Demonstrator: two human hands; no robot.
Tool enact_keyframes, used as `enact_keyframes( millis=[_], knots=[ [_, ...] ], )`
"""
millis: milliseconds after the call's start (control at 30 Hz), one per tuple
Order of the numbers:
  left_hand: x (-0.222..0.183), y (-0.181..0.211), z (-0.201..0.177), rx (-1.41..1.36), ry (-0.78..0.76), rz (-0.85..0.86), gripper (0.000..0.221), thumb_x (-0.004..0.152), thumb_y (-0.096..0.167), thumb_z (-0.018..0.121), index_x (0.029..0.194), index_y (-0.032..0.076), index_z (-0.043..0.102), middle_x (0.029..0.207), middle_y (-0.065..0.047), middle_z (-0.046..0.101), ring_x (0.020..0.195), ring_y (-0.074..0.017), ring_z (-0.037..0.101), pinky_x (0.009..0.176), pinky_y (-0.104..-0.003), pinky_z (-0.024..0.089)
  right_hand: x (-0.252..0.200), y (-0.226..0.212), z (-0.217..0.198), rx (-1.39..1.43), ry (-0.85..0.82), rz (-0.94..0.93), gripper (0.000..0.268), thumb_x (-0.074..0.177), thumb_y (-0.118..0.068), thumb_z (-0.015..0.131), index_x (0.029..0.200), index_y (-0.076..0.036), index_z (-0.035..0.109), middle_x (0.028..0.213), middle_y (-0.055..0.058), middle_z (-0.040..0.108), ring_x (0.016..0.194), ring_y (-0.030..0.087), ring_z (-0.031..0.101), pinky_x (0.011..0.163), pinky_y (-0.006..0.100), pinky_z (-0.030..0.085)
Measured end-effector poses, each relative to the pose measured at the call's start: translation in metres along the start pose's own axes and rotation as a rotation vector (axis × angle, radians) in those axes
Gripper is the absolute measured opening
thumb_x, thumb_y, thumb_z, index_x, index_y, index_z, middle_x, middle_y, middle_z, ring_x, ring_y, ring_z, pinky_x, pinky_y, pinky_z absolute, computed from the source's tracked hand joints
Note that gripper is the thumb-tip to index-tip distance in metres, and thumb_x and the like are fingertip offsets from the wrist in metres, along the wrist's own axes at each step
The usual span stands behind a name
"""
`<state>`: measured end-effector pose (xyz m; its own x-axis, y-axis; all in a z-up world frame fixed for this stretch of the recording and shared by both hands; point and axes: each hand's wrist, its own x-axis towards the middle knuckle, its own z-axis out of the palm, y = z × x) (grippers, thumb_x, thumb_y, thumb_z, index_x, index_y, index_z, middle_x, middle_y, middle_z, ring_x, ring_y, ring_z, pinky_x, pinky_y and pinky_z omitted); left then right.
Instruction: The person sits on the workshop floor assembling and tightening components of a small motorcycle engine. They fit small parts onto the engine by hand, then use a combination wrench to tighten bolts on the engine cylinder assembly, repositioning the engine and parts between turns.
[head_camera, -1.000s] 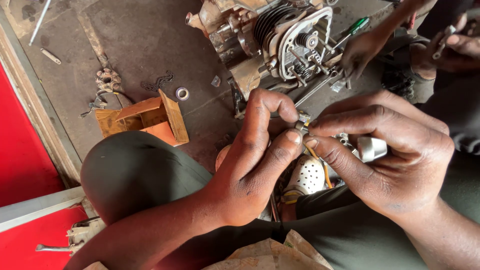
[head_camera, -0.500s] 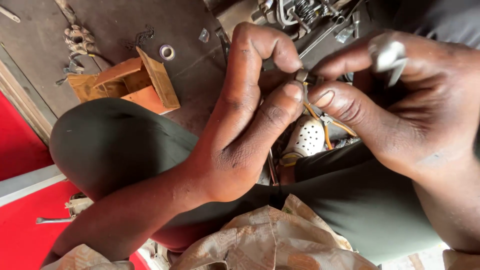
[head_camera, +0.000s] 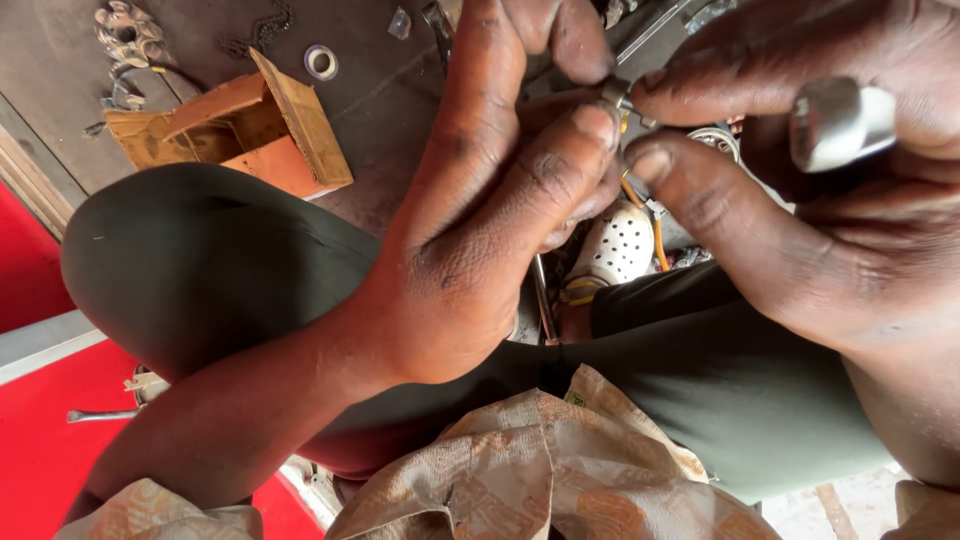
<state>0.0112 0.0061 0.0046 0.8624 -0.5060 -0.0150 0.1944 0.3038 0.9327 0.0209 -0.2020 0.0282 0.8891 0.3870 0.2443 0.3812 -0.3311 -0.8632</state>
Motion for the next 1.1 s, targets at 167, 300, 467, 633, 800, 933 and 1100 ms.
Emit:
enact_keyframes(
  millis=[167,300,467,633,800,933,1100],
  knots=[
    [-0.004,-0.008,0.000,-0.073,-0.009,0.045,0.025,0.119,0.003,0.043,0.141,0.003,0.031,0.110,-0.001,0.040,0.079,-0.0054,0.040,0.069,-0.022,0.038,-0.022,0.012,0.000,0.058,0.068,0.065,0.022,0.108,0.007,0.073,0.118,0.000,0.055,0.110,0.015,0.068,0.102,0.018,0.073,0.088,0.026,0.059],
    [-0.003,-0.006,0.000,-0.101,-0.002,-0.016,0.026,0.121,0.004,0.046,0.142,0.001,0.032,0.099,-0.002,0.040,0.072,-0.0055,0.036,0.064,-0.022,0.033,-0.013,0.011,-0.004,-0.081,-0.054,-0.098,0.020,0.099,0.012,0.067,0.114,0.001,0.059,0.099,0.018,0.066,0.090,0.021,0.067,0.076,0.027,0.050],
    [-0.001,0.001,0.004,-0.099,0.000,0.006,0.025,0.123,0.006,0.046,0.144,0.004,0.032,0.098,-0.001,0.043,0.072,-0.0049,0.036,0.065,-0.021,0.032,-0.019,-0.005,0.005,0.146,0.103,0.163,0.022,0.106,0.000,0.074,0.122,-0.001,0.060,0.113,0.007,0.064,0.097,0.011,0.066,0.082,0.021,0.051],
    [-0.007,-0.008,-0.001,-0.110,0.010,-0.020,0.023,0.121,0.004,0.045,0.141,0.003,0.034,0.089,-0.001,0.041,0.071,-0.0067,0.036,0.064,-0.023,0.032,0.002,-0.038,0.010,0.013,0.085,0.452,0.019,0.096,0.005,0.065,0.113,0.000,0.058,0.112,0.010,0.067,0.107,0.016,0.070,0.098,0.027,0.060],
    [-0.008,-0.013,-0.003,-0.147,-0.018,-0.012,0.025,0.124,0.007,0.044,0.145,0.002,0.031,0.084,-0.001,0.040,0.070,-0.0069,0.035,0.063,-0.023,0.029,-0.014,-0.013,0.005,0.201,0.059,0.239,0.019,0.106,0.003,0.066,0.122,-0.001,0.058,0.125,0.010,0.066,0.117,0.017,0.070,0.105,0.029,0.060],
    [-0.004,-0.011,-0.002,-0.239,-0.045,-0.009,0.041,0.124,0.014,0.047,0.156,0.010,0.021,0.082,0.003,0.041,0.070,-0.0038,0.034,0.060,-0.020,0.026,-0.004,-0.012,0.001,-0.129,-0.057,-0.007,0.019,0.100,0.011,0.065,0.114,0.005,0.053,0.114,0.022,0.066,0.107,0.027,0.073,0.093,0.035,0.062],
    [-0.001,-0.006,0.000,-0.102,0.037,-0.108,0.043,0.119,0.013,0.046,0.156,0.004,0.026,0.093,0.002,0.047,0.071,-0.0061,0.038,0.061,-0.022,0.030,-0.002,-0.015,0.002,-0.019,-0.044,0.133,0.023,0.095,0.006,0.066,0.114,0.003,0.054,0.111,0.017,0.067,0.107,0.022,0.074,0.095,0.033,0.061]
  ],
)
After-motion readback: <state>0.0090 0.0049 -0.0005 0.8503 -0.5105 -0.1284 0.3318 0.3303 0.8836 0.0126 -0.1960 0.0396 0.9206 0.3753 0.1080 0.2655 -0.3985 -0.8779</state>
